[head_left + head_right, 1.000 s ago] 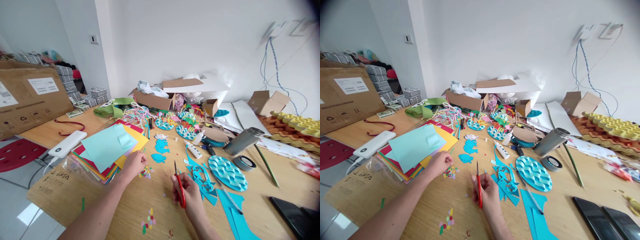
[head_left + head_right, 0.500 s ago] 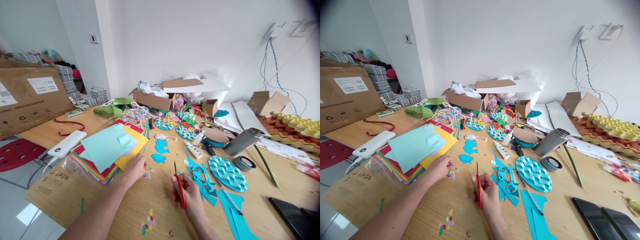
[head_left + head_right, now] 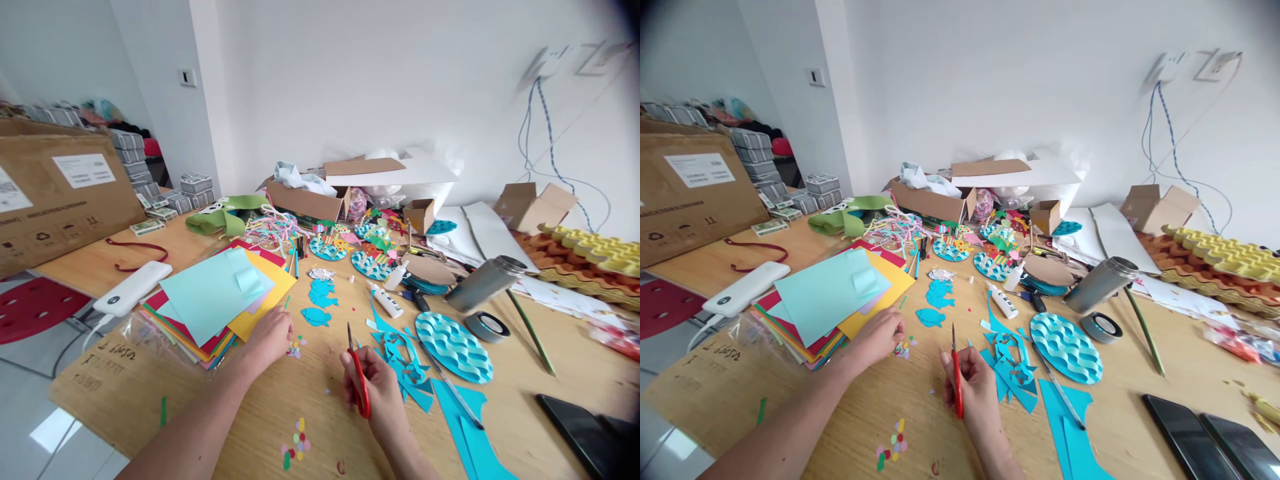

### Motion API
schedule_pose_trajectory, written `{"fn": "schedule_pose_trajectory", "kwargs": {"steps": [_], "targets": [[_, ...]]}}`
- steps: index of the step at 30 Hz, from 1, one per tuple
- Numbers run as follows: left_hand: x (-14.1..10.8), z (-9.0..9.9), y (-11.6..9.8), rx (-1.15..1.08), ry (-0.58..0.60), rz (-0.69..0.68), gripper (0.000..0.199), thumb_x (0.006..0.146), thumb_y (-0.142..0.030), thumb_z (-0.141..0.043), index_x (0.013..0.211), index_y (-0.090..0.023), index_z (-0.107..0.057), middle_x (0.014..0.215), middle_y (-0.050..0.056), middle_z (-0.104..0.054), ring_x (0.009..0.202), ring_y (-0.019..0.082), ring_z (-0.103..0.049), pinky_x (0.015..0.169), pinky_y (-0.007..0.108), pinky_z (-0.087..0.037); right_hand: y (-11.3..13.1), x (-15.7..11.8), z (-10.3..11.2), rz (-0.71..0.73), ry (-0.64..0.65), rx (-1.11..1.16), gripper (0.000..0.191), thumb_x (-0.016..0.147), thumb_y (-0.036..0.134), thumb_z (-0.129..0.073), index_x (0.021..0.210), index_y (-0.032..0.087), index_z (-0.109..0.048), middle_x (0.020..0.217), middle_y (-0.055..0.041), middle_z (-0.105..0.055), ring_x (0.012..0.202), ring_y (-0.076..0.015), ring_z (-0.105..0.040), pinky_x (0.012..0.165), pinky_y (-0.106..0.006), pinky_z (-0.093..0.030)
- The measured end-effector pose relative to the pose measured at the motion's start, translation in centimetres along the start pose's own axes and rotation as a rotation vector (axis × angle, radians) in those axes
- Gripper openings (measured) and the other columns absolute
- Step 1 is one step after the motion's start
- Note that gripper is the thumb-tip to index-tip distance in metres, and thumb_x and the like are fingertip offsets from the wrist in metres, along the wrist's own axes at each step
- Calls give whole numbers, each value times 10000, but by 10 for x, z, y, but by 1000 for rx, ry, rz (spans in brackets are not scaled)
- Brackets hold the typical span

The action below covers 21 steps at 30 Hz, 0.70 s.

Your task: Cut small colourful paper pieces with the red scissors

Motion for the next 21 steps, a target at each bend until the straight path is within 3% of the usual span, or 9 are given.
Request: {"fn": "schedule_pose_trajectory", "kwargs": {"steps": [12, 21], "targets": [[3, 4, 4, -8, -51, -1, 154, 732, -52, -482, 715, -161, -590, 823, 53, -580, 820, 152, -526, 744, 250, -394, 2, 0, 0, 5, -6, -8, 371, 704, 451, -654, 618, 205, -389, 382, 71, -512, 268, -77, -434, 283, -152, -302], [-6, 5, -9, 198, -25, -61, 161, 756, -116, -504, 665, -148, -633, 815, 111, -596, 878, 222, -519, 795, 317, -397, 2, 1, 0, -2, -11, 2, 369, 698, 436, -665, 614, 204, -391, 386, 77, -502, 268, -67, -426, 283, -146, -302]]}}
Point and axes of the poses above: each hand's wrist, its own x-axis towards the middle knuckle, its own z-axis out of the back of the hand, y = z × x, the point moved 3 cm from there along x, towards the middle knuckle
